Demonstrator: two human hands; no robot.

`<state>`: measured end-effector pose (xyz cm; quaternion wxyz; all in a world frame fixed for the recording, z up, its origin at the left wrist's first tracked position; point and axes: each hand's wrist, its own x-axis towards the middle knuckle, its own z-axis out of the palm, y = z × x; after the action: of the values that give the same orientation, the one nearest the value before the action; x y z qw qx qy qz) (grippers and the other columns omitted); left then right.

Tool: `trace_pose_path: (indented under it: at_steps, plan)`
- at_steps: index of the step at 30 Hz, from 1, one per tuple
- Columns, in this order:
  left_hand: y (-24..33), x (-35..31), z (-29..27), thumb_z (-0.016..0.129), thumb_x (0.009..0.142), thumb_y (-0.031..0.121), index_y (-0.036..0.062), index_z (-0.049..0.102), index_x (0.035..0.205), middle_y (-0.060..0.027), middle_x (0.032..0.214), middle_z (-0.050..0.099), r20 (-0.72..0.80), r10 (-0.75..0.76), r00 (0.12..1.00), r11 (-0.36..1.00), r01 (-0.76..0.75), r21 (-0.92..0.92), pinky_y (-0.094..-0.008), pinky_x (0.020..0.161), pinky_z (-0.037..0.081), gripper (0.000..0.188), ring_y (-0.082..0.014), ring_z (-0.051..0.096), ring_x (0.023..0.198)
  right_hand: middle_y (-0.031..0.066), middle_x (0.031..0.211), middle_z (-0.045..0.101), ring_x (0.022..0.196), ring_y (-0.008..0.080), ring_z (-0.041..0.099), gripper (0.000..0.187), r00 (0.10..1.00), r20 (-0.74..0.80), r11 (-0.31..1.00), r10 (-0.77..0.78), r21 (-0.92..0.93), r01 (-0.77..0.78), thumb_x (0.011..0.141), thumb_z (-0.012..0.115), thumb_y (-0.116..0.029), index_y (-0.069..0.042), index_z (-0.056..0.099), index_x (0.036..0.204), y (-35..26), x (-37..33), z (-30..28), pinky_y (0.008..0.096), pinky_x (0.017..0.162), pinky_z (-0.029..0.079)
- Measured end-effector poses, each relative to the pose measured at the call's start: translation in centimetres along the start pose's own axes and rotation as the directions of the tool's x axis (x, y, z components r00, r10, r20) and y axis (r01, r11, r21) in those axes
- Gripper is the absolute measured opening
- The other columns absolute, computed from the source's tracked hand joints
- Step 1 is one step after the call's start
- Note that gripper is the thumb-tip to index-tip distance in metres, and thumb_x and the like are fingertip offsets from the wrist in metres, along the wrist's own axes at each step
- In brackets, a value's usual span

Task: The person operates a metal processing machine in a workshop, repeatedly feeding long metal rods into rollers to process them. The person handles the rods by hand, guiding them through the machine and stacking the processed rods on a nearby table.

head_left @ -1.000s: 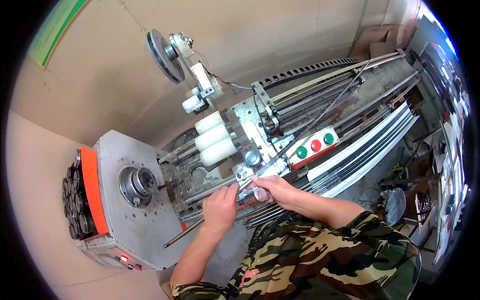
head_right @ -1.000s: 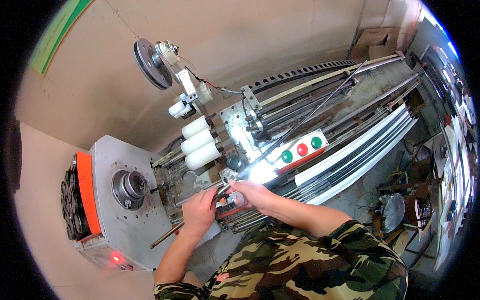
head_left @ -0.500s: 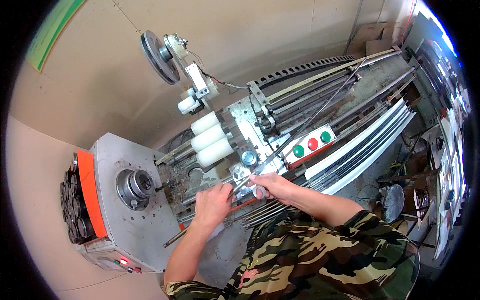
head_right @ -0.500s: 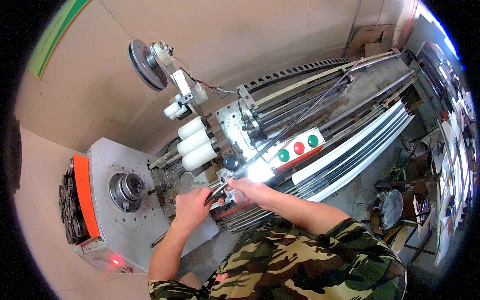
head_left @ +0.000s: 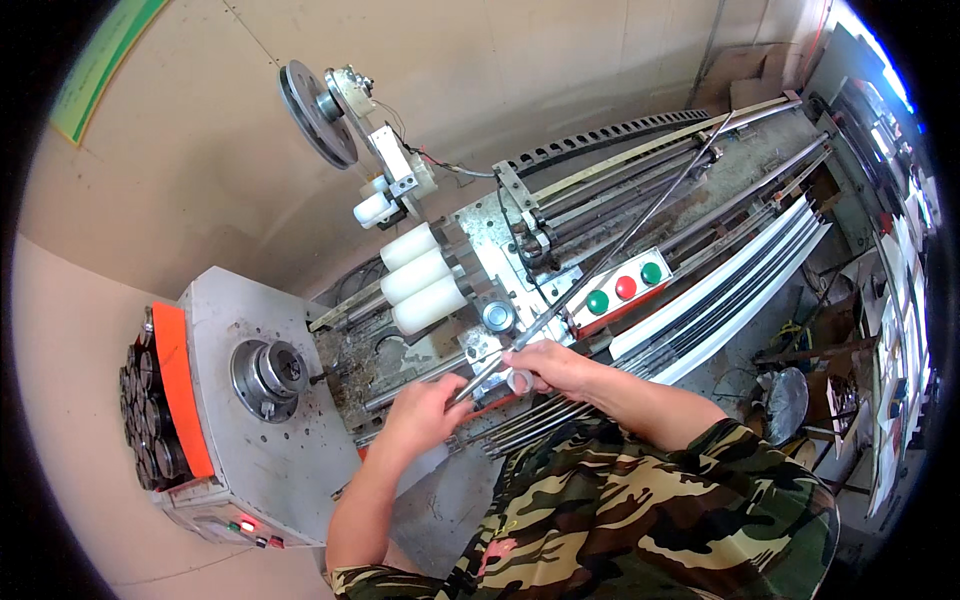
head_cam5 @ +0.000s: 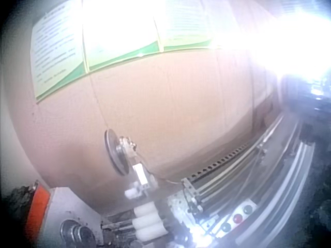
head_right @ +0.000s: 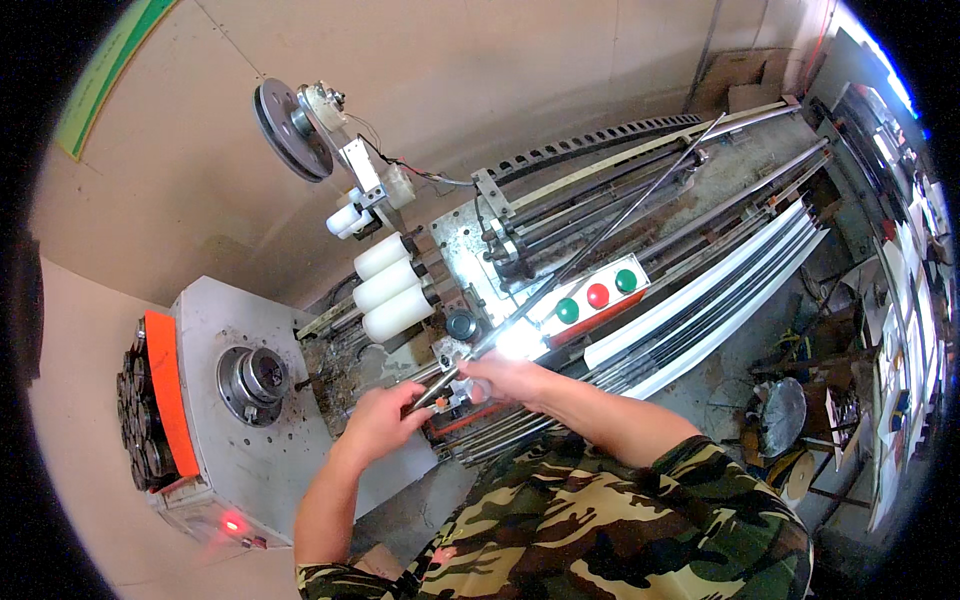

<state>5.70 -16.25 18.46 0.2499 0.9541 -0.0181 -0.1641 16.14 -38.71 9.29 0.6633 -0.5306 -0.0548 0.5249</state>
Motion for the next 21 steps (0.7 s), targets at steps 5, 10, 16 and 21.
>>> trace_pose_path:
  at_steps: [5,10,16,21]
  plan:
    - [-0.4,-0.1,2.6,0.066,0.091,0.019,0.0140,0.067,0.112,-0.0082,0.080,0.067,-0.271,0.200,0.941,0.897,-0.065,0.438,-0.0409,0.057,0.053,0.022,-0.0264,0.067,0.066,0.0004,0.066,0.057,0.053,0.0070,0.042,0.023,0.998,-0.026,0.998,-0.049,0.039,0.050,0.097,0.061,-0.019,0.001,0.073,0.095,-1.5,-0.7,1.1,0.0231,0.049,0.030]
    - [0.3,-0.5,4.3,0.065,0.084,0.016,0.0150,0.067,0.122,-0.0035,0.077,0.058,-0.352,0.348,0.869,0.682,0.023,0.731,-0.0364,0.055,0.051,0.038,-0.0229,0.063,0.065,-0.0005,0.070,0.057,0.062,0.0111,0.049,0.014,0.965,-0.193,0.978,-0.178,0.072,0.195,0.090,0.068,-0.016,-0.004,0.075,0.094,1.0,-0.6,2.8,0.0271,0.057,0.039]
    - [-2.7,0.5,5.0,0.072,0.076,0.017,0.0132,0.069,0.107,-0.0047,0.076,0.056,-0.521,0.307,0.796,0.795,0.087,0.600,-0.0390,0.054,0.047,0.031,-0.0260,0.061,0.064,0.0067,0.086,0.071,0.081,0.0297,0.067,0.012,0.453,0.674,0.172,-0.583,-0.443,0.880,0.091,0.067,-0.021,-0.012,0.074,0.089,-3.4,-4.6,7.4,0.0419,0.071,0.054]
    - [-1.5,1.3,3.1,0.079,0.072,0.018,0.0133,0.066,0.086,-0.0062,0.076,0.056,-0.616,0.264,0.742,0.866,0.098,0.490,-0.0426,0.057,0.046,0.019,-0.0294,0.060,0.067,0.0066,0.096,0.071,0.089,0.0295,0.069,0.022,0.857,0.268,-0.101,-0.440,-0.963,0.249,0.092,0.055,-0.028,-0.018,0.074,0.092,6.1,5.0,-1.1,0.0440,0.075,0.056]
